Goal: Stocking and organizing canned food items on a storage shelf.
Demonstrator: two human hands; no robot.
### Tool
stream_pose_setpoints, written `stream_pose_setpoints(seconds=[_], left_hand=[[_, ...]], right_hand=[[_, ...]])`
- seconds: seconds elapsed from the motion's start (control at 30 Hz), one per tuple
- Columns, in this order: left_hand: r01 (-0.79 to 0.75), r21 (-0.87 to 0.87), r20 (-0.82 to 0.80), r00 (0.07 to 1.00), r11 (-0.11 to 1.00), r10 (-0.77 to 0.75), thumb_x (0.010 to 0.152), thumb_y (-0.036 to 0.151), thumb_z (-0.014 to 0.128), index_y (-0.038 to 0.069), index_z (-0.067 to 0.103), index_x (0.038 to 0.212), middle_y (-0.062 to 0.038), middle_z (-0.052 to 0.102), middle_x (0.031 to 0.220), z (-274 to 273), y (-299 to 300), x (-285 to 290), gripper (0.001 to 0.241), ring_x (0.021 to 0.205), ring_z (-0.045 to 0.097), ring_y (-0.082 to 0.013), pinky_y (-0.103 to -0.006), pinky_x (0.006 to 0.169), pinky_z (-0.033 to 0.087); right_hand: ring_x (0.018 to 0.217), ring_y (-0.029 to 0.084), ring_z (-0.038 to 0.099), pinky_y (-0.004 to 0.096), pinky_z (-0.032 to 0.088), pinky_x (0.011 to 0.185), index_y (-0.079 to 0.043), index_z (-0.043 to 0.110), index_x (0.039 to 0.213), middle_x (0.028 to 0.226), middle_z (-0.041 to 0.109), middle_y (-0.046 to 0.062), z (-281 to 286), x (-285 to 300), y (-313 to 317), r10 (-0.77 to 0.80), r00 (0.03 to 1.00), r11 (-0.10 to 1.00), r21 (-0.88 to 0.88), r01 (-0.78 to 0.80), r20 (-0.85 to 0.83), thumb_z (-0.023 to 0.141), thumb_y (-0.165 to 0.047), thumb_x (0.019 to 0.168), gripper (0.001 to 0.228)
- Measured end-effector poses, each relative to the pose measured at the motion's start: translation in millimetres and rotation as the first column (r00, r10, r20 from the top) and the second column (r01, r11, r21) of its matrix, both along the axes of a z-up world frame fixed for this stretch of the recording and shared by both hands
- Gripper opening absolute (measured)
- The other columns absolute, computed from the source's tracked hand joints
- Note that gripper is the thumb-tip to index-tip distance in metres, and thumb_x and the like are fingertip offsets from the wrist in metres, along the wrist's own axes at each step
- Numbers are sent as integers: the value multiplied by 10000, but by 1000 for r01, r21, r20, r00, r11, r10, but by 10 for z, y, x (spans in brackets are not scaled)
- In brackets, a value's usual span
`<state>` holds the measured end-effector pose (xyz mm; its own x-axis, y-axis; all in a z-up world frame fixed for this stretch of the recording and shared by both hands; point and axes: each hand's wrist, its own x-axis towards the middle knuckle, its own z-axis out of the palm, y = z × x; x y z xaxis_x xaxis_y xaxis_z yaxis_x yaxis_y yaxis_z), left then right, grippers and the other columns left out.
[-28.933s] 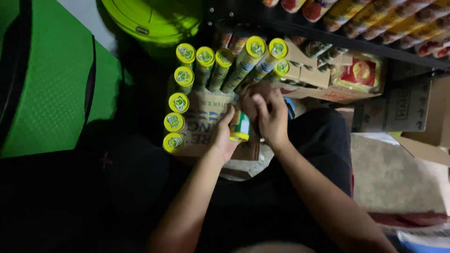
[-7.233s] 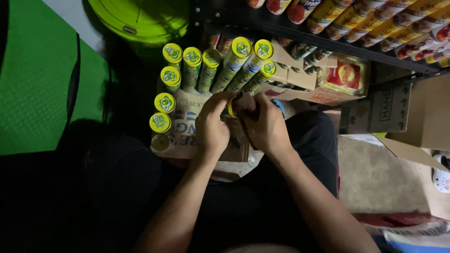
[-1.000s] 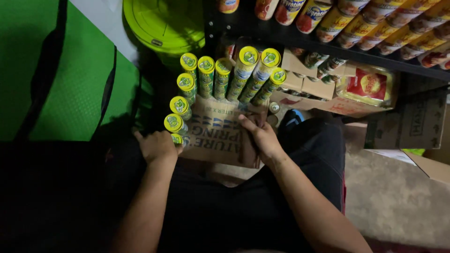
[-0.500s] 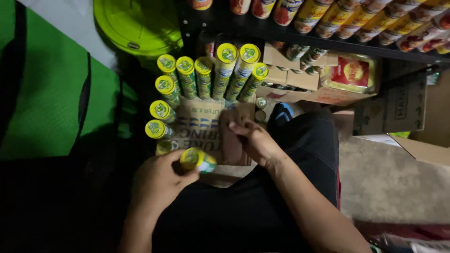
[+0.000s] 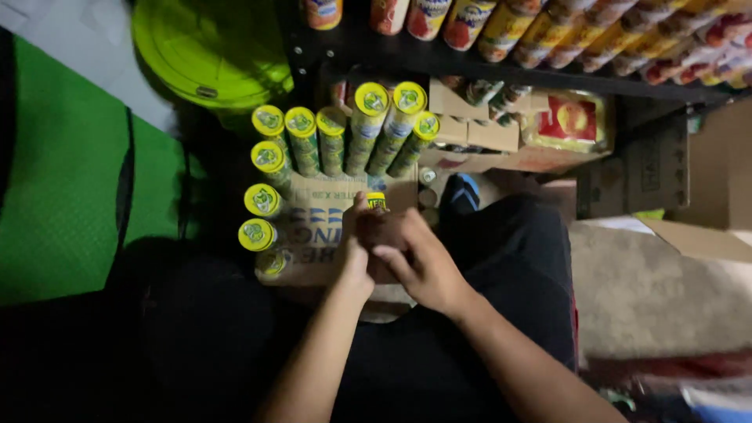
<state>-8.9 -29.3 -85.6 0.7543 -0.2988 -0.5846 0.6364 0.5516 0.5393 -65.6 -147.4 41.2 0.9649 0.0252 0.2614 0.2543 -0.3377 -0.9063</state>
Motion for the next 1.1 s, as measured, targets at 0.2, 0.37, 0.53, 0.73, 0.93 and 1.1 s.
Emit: stream_pose_setpoints(seconds=[0.2,0.37,0.53,0.73,0.93,1.1], left_hand=[[39,-54,-78,996,998,-43,950,557,535,153,644,1301,6,713,1210,-487,-36,-216,546,1097,659,-149,-349,966,502],[35,-115,-23,999,993,-38,998,502,576,126,645,1295,0,698,1149,-119,-31,-88,484,1036,652,-155,-340,941,501],[-36,-159,-6,999,987,35,1070,524,583,131,602,1239,-13,655,1091,-302,63,-28,427,1008,621,-181,-390,886,490],[-12,-133,-137,990,991,-6,995,499,514,198,646,1265,33,708,1162,-393,82,-134,425,1061,645,-150,-343,937,500],[-50,-166,-32,998,985,46,1144,542,532,33,586,1317,-73,632,1179,-159,143,6,541,1089,576,-245,-431,927,457],[2,-123,-144,989,992,-19,997,509,490,160,566,1403,-18,653,1300,-365,13,-128,540,1153,621,-172,-386,1016,492]], right_hand=[[1051,304,573,376,475,954,-20,614,1052,1125,588,152,-297,312,-31,-126,992,974,-186,129,28,774,-113,943,214],[1103,302,598,371,481,991,-3,636,1129,1183,600,139,-211,269,34,-355,931,932,-50,359,80,694,-99,1015,161],[1005,304,588,368,491,851,-6,668,1056,1077,574,158,-159,133,100,40,997,987,-153,-50,-69,762,-142,886,237],[1059,309,582,398,468,961,4,660,1126,1106,580,160,-268,408,63,-261,965,958,-114,263,35,718,-111,990,187],[1018,284,580,363,483,900,-12,660,1012,1106,574,158,-303,84,130,19,1000,996,-86,-19,0,721,-100,927,137],[1076,279,587,373,473,979,6,645,1091,1102,590,128,-384,373,-15,-239,969,970,-33,241,56,694,-83,997,138]])
